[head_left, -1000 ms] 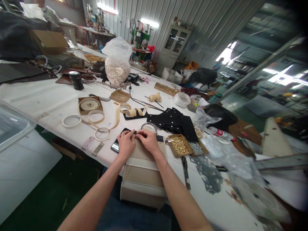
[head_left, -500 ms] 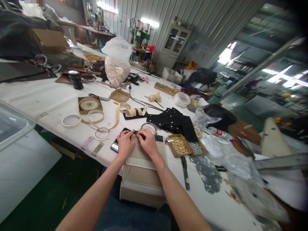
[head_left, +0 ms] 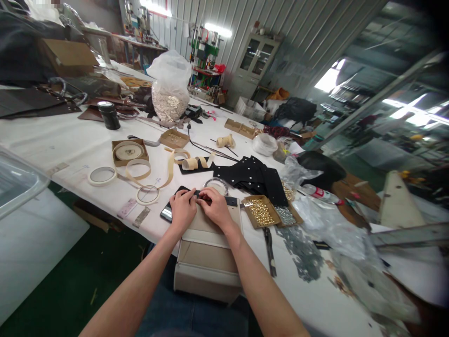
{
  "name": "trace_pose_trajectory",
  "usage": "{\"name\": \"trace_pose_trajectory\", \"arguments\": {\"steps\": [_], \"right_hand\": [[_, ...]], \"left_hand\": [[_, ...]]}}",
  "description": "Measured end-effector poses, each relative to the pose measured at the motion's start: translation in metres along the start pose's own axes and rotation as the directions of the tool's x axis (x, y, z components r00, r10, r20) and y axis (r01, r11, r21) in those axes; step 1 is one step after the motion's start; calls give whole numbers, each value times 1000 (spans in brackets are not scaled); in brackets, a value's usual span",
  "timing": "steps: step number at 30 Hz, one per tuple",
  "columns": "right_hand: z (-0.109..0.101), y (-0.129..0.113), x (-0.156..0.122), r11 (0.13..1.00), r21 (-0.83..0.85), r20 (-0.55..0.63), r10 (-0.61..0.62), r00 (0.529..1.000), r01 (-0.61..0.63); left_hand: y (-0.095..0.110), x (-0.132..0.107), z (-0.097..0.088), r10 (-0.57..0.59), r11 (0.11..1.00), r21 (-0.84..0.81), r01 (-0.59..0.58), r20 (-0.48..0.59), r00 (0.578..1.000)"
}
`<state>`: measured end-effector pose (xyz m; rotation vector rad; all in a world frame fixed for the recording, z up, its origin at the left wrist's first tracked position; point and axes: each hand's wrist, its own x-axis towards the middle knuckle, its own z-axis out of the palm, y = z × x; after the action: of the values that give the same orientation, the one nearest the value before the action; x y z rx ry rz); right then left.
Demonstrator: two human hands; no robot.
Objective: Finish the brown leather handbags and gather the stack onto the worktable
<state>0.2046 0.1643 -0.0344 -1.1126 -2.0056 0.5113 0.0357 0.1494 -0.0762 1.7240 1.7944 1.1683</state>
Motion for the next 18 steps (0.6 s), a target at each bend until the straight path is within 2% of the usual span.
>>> {"name": "trace_pose_trajectory", "arguments": {"steps": [5, 10, 13, 16, 18], "right_hand": [[5, 4, -2, 998, 38, -12, 56, 998, -55], [7, 6, -2, 998, 33, -28, 46, 999, -45], [1, 0, 1, 1000, 15, -21, 25, 999, -24], [-6, -6, -1, 1000, -20, 9, -4, 1000, 4], [-5, 0, -3, 999, -41, 4, 11, 1000, -11]], "left_hand": [[-1, -2, 0, 9, 1000, 15, -8, -10, 1000], [2, 0, -2, 3, 999, 49, -3, 3, 1000], [3, -1, -3, 24, 998, 63, -25, 8, 1000], [0, -3, 3, 51, 994, 95, -47, -35, 998], [-6, -2, 14, 62, 996, 76, -54, -106, 992]]}}
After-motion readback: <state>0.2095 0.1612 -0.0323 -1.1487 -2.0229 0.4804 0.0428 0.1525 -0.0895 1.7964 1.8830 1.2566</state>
